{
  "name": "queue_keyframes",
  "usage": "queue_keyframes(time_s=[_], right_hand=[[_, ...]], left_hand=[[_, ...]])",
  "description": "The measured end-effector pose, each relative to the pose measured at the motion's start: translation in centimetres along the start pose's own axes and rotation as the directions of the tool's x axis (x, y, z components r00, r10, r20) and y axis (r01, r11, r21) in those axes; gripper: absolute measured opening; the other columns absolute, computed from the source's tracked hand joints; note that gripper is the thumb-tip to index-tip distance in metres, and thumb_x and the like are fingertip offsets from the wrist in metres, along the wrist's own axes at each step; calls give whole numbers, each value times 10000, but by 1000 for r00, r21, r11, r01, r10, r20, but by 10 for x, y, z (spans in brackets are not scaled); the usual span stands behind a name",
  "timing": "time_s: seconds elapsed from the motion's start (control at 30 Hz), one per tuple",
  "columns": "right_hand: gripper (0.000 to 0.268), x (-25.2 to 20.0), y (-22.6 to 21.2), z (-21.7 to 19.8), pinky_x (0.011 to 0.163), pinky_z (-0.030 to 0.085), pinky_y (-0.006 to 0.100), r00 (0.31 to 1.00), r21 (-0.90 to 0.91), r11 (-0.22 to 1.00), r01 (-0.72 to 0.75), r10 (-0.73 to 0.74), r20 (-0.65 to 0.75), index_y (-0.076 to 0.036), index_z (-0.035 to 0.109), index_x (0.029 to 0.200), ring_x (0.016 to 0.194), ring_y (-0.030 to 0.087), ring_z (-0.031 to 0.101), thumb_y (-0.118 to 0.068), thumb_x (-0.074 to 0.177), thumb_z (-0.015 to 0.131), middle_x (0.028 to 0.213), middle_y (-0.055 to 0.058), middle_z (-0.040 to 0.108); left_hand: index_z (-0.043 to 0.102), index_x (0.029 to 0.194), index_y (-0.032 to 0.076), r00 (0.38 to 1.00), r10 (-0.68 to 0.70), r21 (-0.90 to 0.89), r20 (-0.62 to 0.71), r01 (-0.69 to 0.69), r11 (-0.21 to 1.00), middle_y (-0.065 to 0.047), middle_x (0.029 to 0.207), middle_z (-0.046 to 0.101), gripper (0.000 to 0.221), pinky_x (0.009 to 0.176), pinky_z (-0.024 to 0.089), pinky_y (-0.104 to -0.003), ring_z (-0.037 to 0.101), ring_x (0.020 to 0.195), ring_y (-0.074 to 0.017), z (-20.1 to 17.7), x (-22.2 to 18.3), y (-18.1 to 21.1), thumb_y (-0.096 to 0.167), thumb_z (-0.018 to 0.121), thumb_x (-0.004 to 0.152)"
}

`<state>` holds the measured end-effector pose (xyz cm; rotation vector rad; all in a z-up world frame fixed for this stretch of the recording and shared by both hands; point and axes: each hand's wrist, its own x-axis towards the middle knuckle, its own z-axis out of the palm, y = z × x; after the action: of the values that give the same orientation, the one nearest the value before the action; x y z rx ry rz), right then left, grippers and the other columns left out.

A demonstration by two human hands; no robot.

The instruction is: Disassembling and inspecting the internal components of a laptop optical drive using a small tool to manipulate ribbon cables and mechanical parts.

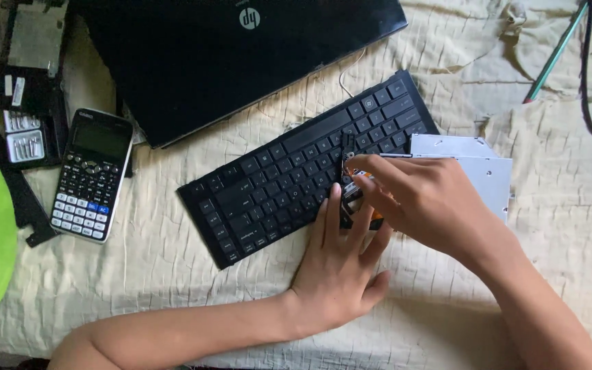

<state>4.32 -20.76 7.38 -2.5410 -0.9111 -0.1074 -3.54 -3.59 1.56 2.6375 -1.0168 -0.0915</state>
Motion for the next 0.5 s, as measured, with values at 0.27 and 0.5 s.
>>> queue_keyframes(time_s=[0.27,0.5], right_hand=[[190,-2,2,5,366,420,278,999,15,999,-31,31,7,-68,654,1171,507,140,660,-137,997,686,814,39,760],[136,4,-1,4,425,471,275,998,73,997,7,-3,-56,-21,673,1118,545,134,671,-114,1020,656,788,35,736]], left_hand=[[291,1573,113,1000,4,24,-12,-4,1000,-238,1604,268,868,1192,269,-636,253,1442,-616,2,-1,1,573,572,892],[307,1587,125,999,9,-6,-43,-9,1000,-234,1618,251,889,1200,297,-635,274,1438,-621,1,-2,0,556,628,879]])
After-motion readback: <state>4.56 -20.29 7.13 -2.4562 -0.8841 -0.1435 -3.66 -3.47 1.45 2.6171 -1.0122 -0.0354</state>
